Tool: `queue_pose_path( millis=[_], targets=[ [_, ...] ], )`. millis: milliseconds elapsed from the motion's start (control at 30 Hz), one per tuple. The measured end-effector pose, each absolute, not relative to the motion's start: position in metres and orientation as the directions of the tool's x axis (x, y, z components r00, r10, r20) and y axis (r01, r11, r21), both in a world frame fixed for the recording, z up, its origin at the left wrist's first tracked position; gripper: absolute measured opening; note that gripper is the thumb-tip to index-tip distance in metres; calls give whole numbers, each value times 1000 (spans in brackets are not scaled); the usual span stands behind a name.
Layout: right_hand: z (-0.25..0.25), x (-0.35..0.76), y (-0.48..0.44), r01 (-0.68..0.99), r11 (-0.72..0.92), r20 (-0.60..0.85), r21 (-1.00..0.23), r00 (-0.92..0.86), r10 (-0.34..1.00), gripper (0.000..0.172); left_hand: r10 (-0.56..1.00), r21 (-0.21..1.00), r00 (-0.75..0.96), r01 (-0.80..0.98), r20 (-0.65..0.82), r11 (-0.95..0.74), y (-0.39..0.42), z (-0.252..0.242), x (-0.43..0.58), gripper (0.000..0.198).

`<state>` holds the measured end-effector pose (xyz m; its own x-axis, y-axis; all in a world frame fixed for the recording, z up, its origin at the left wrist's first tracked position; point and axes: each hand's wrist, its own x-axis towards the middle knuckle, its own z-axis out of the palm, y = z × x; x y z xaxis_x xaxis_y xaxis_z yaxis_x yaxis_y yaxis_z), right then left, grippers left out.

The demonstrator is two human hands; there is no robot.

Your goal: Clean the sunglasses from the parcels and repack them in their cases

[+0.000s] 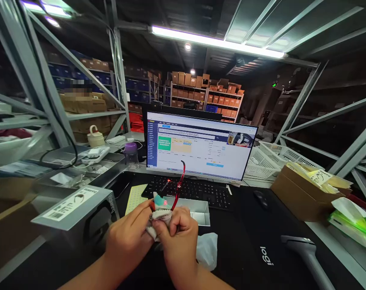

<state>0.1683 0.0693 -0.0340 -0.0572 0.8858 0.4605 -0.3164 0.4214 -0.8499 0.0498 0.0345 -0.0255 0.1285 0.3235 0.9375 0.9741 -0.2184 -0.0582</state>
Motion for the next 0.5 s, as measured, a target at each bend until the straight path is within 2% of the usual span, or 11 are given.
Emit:
queue_pose_path(
  millis=[133,200,267,500],
  targets=[
    [-27,176,70,-371,224,305,-901,-175,936,56,286,-66,135,969,949,-239,35,-28,51,18],
    [-22,180,72,-433,79,210,-898,-265,941,60,258,-81,149,963,955,-258,36,-28,52,17],
    [-16,184,73,-471,4,173,-882,-316,933,64,267,-83,169,949,949,-305,38,-28,52,19],
    [-2,193,78,-355,148,248,-923,-257,934,62,298,-84,220,908,929,-411,42,-32,49,17]
  ],
)
